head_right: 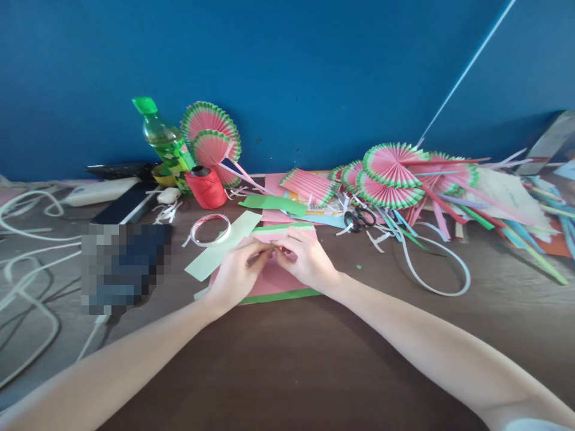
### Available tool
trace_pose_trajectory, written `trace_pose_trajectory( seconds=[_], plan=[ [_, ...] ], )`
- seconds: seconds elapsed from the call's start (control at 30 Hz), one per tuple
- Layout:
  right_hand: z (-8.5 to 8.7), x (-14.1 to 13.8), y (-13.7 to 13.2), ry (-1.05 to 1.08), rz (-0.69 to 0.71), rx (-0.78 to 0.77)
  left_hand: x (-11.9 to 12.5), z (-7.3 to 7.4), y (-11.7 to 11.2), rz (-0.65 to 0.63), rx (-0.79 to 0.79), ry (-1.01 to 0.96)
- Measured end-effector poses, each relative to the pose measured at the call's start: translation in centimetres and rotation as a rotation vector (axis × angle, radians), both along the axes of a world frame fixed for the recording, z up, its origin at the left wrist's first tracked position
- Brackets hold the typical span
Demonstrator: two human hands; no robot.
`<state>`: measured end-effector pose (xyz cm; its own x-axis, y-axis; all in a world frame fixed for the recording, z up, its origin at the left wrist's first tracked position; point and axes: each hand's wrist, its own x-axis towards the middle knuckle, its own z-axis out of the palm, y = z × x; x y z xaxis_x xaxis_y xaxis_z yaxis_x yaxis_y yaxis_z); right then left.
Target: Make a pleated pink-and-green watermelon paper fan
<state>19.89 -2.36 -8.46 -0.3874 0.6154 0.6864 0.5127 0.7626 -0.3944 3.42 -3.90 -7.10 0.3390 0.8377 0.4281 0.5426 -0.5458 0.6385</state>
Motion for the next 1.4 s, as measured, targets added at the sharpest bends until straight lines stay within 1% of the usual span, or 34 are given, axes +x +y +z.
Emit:
trace_pose_trajectory(
  seconds=[0.33, 0.53, 0.67, 0.8, 0.9, 0.97, 1.1, 1.23, 1.3, 1.4],
  plan=[
    [0.1, 0.0, 0.0, 0.005, 0.023, -0.011, 0.0, -0.2, 0.1, 0.003, -0.025, -0.016],
    [0.1, 0.1, 0.0, 0.014, 0.026, -0.061, -0.1, -0.4, 0.1, 0.023, -0.059, -0.029],
    [0.2, 0.1, 0.0, 0.062, 0.005, -0.121, 0.0, -0.2, 0.1, 0.037, -0.085, -0.042],
    [0.6, 0.2, 0.1, 0.143, -0.091, -0.178, 0.1, -0.1, 0.1, 0.071, -0.137, -0.059],
    [0.6, 0.5, 0.5, 0.168, -0.181, -0.223, 0.1, 0.0, 0.1, 0.099, -0.188, -0.062],
    [0.6, 0.9, 1.0, 0.186, -0.218, -0.238, 0.1, 0.0, 0.1, 0.119, -0.209, -0.058],
    [0.5, 1.9, 2.1, 0.231, -0.267, -0.217, 0.0, 0.0, 0.1, 0.142, -0.219, -0.075],
    [0.5, 3.4, 3.5, 0.269, -0.363, -0.171, 0.0, -0.1, 0.2, 0.15, -0.247, -0.089],
    [0.4, 4.3, 4.3, 0.282, -0.438, -0.142, 0.0, -0.1, 0.2, 0.157, -0.253, -0.085],
    [0.2, 5.7, 5.5, 0.349, -0.597, -0.129, 0.0, 0.0, 0.1, 0.164, -0.241, -0.083]
  ],
)
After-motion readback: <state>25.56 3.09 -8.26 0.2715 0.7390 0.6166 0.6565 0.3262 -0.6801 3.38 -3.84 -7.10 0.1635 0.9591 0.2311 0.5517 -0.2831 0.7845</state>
